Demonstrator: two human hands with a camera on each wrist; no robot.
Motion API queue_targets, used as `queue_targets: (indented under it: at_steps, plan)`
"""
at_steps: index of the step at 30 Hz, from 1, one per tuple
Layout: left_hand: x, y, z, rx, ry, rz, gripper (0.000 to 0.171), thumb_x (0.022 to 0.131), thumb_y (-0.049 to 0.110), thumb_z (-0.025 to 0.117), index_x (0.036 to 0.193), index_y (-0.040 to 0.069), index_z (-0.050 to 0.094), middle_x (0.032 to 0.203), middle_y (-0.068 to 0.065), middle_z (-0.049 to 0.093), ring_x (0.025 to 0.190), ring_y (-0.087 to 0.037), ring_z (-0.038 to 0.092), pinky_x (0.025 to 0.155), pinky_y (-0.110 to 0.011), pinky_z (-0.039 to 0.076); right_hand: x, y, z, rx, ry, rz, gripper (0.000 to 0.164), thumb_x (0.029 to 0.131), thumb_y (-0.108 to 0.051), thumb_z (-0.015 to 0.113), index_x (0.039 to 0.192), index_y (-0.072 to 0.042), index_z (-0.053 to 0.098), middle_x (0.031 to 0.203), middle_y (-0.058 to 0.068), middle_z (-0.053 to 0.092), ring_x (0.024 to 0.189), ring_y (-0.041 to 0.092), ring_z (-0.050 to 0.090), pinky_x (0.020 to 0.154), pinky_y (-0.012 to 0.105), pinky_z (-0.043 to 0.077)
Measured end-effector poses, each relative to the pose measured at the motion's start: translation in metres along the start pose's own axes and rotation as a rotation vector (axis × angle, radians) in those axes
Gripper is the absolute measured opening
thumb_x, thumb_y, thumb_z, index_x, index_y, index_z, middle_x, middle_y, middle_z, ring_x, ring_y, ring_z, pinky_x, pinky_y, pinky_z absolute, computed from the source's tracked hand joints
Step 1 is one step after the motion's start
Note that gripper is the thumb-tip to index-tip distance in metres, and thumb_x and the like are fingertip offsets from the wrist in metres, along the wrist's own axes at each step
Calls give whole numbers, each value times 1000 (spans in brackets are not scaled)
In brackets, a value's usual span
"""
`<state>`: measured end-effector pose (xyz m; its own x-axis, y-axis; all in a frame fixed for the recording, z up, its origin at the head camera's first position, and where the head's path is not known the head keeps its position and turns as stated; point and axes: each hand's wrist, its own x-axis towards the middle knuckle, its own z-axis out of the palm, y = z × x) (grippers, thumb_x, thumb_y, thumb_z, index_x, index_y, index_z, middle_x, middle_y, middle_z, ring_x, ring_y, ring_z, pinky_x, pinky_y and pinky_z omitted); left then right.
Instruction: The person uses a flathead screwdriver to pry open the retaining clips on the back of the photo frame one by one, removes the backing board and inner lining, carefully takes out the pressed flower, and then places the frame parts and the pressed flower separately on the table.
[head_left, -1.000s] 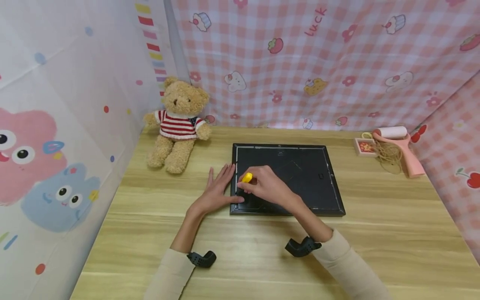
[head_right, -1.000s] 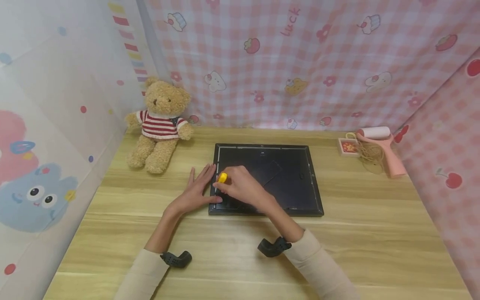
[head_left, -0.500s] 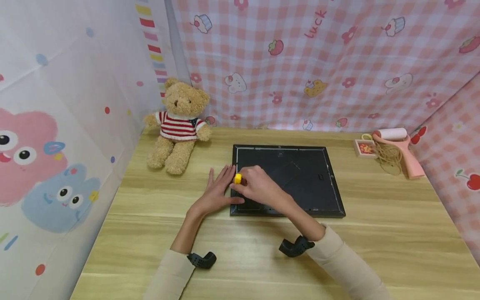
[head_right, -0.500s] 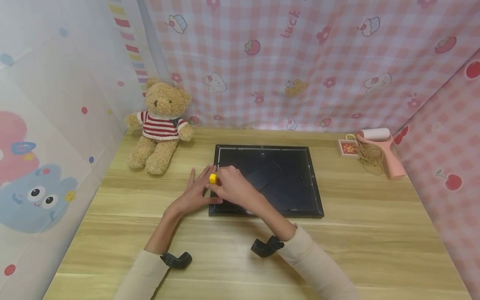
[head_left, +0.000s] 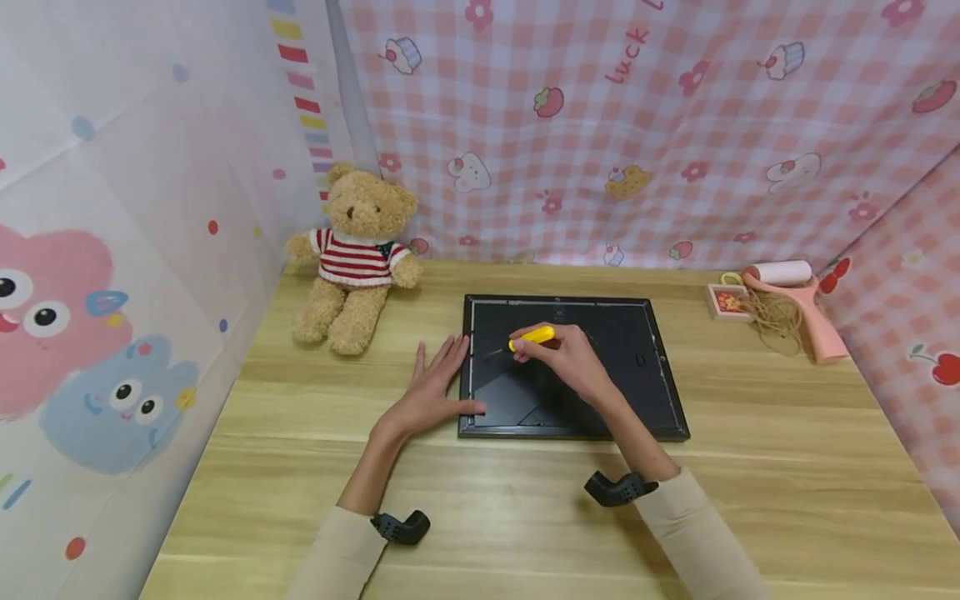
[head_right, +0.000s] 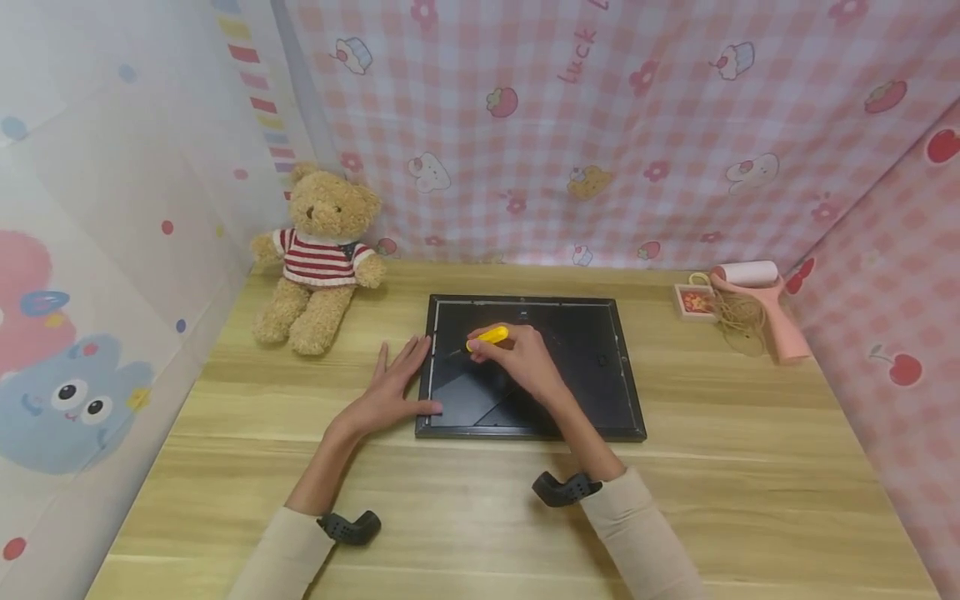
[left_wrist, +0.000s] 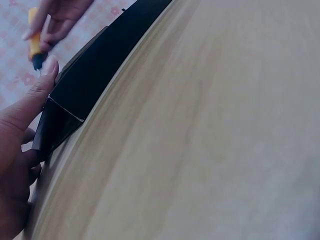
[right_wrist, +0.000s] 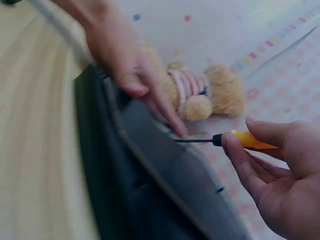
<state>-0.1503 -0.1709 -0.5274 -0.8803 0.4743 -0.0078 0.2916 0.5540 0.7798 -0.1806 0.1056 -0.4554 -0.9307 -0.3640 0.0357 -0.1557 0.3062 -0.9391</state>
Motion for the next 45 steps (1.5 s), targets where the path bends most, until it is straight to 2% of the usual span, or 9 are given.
queue_targets:
  at_steps: [6, 12, 20, 25, 31, 34, 37, 41, 45]
  plan:
    - [1, 1, 0, -10, -4, -5, 134, 84, 89, 68, 177, 11, 10, 185, -13, 9, 173, -31, 1, 130, -55, -28, 4, 16, 8, 121, -11, 20, 27, 106, -12, 74, 127, 4, 79, 114, 20, 82, 99, 32, 81, 94, 31, 65]
    - [4, -5, 5, -12, 6, 5, 142, 76, 99, 58, 177, 12, 11, 185, -11, 11, 173, -29, 2, 130, -51, -29, 8, 17, 11, 91, -23, 27, 28, 105, -15, 77, 126, 3, 79, 109, 17, 83, 97, 29, 81, 93, 28, 63]
    - [2, -4, 5, -7, 21, -2, 146, 72, 104, 54, 177, 11, 13, 184, -14, 13, 173, -31, 5, 130, -55, -27, 22, 0, 14, -93, -70, -44, 24, 104, -20, 78, 120, -1, 81, 97, 8, 84, 90, 27, 81, 89, 39, 66]
    - [1, -3, 3, -6, 17, -17, 145, 74, 101, 58, 177, 10, 13, 184, -16, 13, 173, -33, 6, 131, -56, -26, 33, -15, 19, -227, -99, -125, 21, 103, -16, 79, 115, 0, 82, 89, 8, 83, 83, 28, 80, 80, 35, 66]
    - [-1, 5, -4, -13, -15, -36, 131, 86, 79, 76, 177, 9, 12, 184, -18, 12, 172, -35, 4, 130, -60, -25, 41, -33, 28, -364, -144, -211, 18, 102, -15, 79, 106, 3, 81, 81, 8, 80, 75, 27, 79, 71, 30, 62]
    - [-1, 6, -5, -13, -29, -49, 126, 90, 70, 79, 177, 13, 10, 184, -16, 10, 173, -34, 3, 130, -60, -26, 46, -41, 32, -437, -170, -253, 18, 103, -16, 79, 99, 2, 79, 78, 8, 78, 70, 22, 76, 66, 27, 59]
    - [-1, 4, -4, -16, -22, -41, 125, 90, 71, 78, 178, 15, 9, 184, -16, 11, 172, -34, 3, 130, -61, -26, 48, -46, 35, -489, -183, -266, 20, 103, -18, 79, 95, 1, 79, 76, 7, 77, 66, 16, 72, 62, 24, 56]
    - [0, 1, -1, -23, 1, -15, 130, 86, 81, 74, 177, 11, 12, 183, -19, 14, 172, -37, 6, 130, -62, -25, 46, -43, 29, -444, -191, -220, 20, 104, -18, 78, 102, 3, 80, 81, 8, 79, 71, 21, 75, 66, 25, 58]
    - [1, -4, 1, -14, 15, 4, 138, 80, 93, 65, 177, 9, 14, 183, -18, 15, 172, -36, 7, 130, -60, -26, 41, -30, 13, -268, -135, -119, 21, 104, -16, 78, 111, 2, 81, 89, 11, 81, 84, 35, 79, 80, 40, 66]
